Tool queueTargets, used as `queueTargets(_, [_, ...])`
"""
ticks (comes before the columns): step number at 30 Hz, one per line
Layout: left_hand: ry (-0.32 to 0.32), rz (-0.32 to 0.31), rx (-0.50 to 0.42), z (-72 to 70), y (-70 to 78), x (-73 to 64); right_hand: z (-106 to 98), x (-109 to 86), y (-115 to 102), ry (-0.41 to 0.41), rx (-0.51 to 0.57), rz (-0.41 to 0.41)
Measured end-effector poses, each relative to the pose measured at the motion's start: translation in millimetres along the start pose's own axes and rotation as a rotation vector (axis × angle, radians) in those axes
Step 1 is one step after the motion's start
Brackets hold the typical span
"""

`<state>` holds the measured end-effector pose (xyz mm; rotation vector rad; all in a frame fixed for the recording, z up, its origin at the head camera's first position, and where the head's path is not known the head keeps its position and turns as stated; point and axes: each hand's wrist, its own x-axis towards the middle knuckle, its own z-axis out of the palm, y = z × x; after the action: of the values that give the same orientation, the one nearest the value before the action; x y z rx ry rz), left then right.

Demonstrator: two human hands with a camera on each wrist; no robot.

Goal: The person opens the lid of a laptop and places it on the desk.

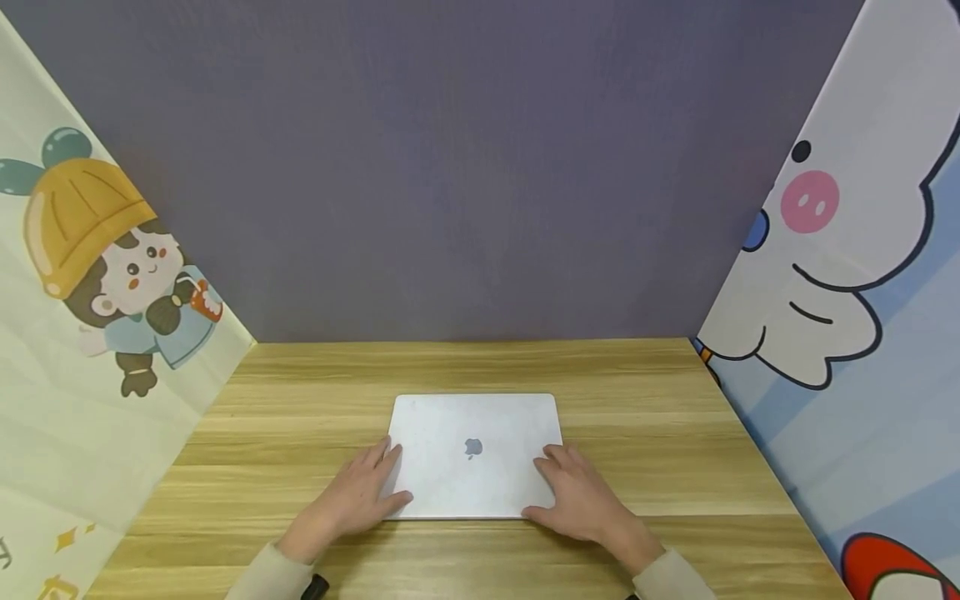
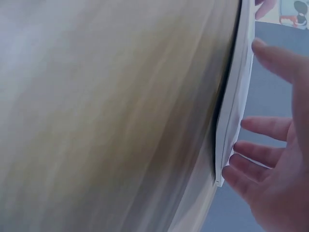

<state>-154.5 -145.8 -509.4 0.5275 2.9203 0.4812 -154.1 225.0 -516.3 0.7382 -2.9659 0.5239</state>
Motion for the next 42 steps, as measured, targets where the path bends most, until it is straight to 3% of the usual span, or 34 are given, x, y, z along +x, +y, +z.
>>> queueTargets(4, [-0.019,-0.004,0.011,-1.1,-1.8,-3.4,0,-6.9,2,-0.012,-0.021,-0.058])
queueTargets(14, [-0.014,0.002,0.026,1.1,-4.3,-6.7,3,-10.5,6,-0.008,-0.088,-0.114])
queueTargets(27, [-0.028,-0.011,0.013,-1.4,-2.8,-7.4,-1,-3.0,5,-0.019,-0.115,-0.081])
queueTargets(42, [-0.029,-0.002,-0.001,-1.5,-4.6,-9.1,-3,-0.1,4,-0.039,-0.153,-0.103])
